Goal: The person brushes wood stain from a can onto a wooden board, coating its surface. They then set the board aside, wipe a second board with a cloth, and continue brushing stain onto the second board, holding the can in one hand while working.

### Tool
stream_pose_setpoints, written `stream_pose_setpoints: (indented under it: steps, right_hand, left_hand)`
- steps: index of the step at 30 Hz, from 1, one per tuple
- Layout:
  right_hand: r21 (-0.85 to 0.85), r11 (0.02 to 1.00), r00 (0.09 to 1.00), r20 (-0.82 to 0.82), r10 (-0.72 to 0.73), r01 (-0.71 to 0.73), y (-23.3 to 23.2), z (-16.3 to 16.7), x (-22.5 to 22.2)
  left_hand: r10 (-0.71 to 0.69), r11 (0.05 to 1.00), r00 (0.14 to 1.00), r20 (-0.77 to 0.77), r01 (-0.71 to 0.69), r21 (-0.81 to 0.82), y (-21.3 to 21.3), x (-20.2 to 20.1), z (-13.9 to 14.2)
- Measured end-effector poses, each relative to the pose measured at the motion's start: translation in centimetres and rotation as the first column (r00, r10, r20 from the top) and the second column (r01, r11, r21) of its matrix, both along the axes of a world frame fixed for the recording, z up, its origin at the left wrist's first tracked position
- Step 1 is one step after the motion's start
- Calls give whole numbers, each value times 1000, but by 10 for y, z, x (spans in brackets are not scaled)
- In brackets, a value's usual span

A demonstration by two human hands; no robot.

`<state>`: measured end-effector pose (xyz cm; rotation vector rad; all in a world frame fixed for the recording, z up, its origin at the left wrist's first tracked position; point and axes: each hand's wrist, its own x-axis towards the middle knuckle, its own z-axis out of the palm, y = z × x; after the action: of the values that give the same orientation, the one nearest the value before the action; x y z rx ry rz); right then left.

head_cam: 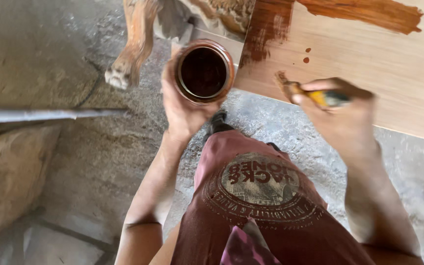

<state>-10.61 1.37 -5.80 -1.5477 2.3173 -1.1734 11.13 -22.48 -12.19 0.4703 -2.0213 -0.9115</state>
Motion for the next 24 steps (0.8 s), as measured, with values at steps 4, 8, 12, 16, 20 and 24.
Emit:
stream_pose_setpoints:
  steps: [4, 8, 12, 16, 20, 24]
  right_hand:
    - [-185, 979, 987, 121, 108, -85, 24, 71, 14]
    - [-184, 950, 961, 68, 268, -252, 18, 103, 41]
    - [-79, 962, 960, 81, 268, -262, 2, 91, 57]
    - [-66, 969, 968, -96, 233, -240, -26, 67, 64]
    - [-79, 984, 918, -378, 117, -158, -48, 53, 67]
    - [-220, 975, 991, 115, 62, -35, -32, 48, 45]
  left_hand:
    - [99, 978, 993, 71, -84, -190, 46, 8, 22]
    - [126, 955, 985, 117, -89, -281, 78, 8, 43]
    - [81, 932, 994, 69, -51, -358, 88, 2, 54]
    - [28, 924, 996, 87, 8, -382, 89, -3, 58]
    - [-32, 921, 992, 125, 77, -382, 84, -11, 59]
    - [-75, 937, 993, 92, 102, -335, 73, -23, 63]
